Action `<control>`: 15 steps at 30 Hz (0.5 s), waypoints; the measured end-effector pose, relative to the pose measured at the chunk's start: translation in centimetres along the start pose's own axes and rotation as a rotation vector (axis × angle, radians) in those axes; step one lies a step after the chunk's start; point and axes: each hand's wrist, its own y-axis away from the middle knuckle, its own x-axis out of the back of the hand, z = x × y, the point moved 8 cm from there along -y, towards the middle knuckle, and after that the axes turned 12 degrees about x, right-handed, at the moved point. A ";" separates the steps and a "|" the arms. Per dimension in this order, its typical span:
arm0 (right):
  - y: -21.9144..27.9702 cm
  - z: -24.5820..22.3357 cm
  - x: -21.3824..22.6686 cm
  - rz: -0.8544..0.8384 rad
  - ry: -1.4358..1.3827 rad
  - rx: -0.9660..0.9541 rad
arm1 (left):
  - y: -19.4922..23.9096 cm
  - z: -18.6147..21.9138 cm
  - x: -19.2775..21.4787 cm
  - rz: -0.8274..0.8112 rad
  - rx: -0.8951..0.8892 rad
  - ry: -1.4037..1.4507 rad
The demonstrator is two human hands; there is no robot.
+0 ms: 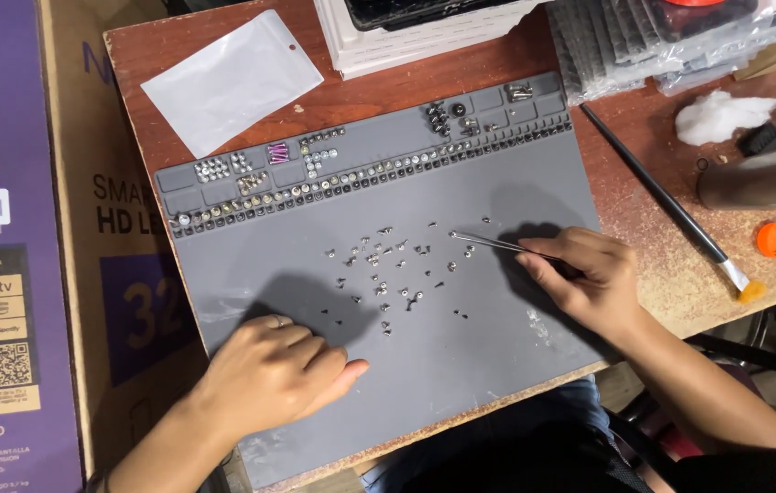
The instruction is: The person uses tweezers to pick up small screws from a gray mat and place them into designated slots on a gray plastic organizer tray. The task involves repetitive sorting of hardware components.
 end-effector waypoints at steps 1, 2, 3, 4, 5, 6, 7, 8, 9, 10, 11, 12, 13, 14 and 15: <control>-0.1 0.0 0.0 0.000 0.001 0.000 | 0.0 0.0 0.0 0.000 0.000 0.001; -0.1 0.0 -0.1 -0.003 -0.004 0.007 | 0.0 0.1 0.1 -0.003 -0.003 0.002; -0.1 -0.1 -0.1 -0.005 -0.008 0.014 | -0.1 0.1 0.1 -0.007 -0.006 0.003; -0.1 -0.1 -0.1 -0.004 -0.006 0.015 | -0.1 0.1 0.1 -0.006 -0.008 0.002; -0.1 -0.1 -0.1 -0.003 -0.010 0.021 | -0.1 0.1 0.1 -0.004 -0.004 -0.001; -0.2 -0.2 -0.1 -0.003 -0.013 0.027 | -0.1 0.1 0.0 -0.001 0.000 -0.003; -0.2 -0.2 -0.1 -0.002 -0.011 0.028 | 0.0 0.2 0.1 0.000 -0.002 -0.004; -0.3 -0.3 -0.1 -0.002 -0.014 0.038 | -0.1 0.2 0.1 -0.002 -0.003 0.000; -0.3 -0.3 0.0 -0.002 -0.018 0.048 | -0.1 0.2 0.1 -0.004 -0.003 0.003; -0.4 -0.4 0.0 0.001 -0.014 0.047 | -0.1 0.2 0.0 -0.003 -0.008 0.003; -0.4 -0.5 0.1 0.004 -0.008 0.050 | -0.1 0.2 0.0 -0.010 -0.012 0.000; -0.4 -0.6 0.1 0.005 -0.004 0.053 | 0.0 0.2 -0.1 -0.018 -0.013 -0.004; -0.4 -0.5 0.1 0.006 -0.003 0.052 | 0.0 0.2 -0.1 -0.018 -0.015 -0.003; -0.4 -0.5 0.1 0.006 -0.001 0.046 | 0.0 0.2 -0.1 -0.017 -0.014 -0.005; -0.3 -0.4 0.1 0.006 0.000 0.040 | 0.0 0.2 0.0 -0.016 -0.013 -0.008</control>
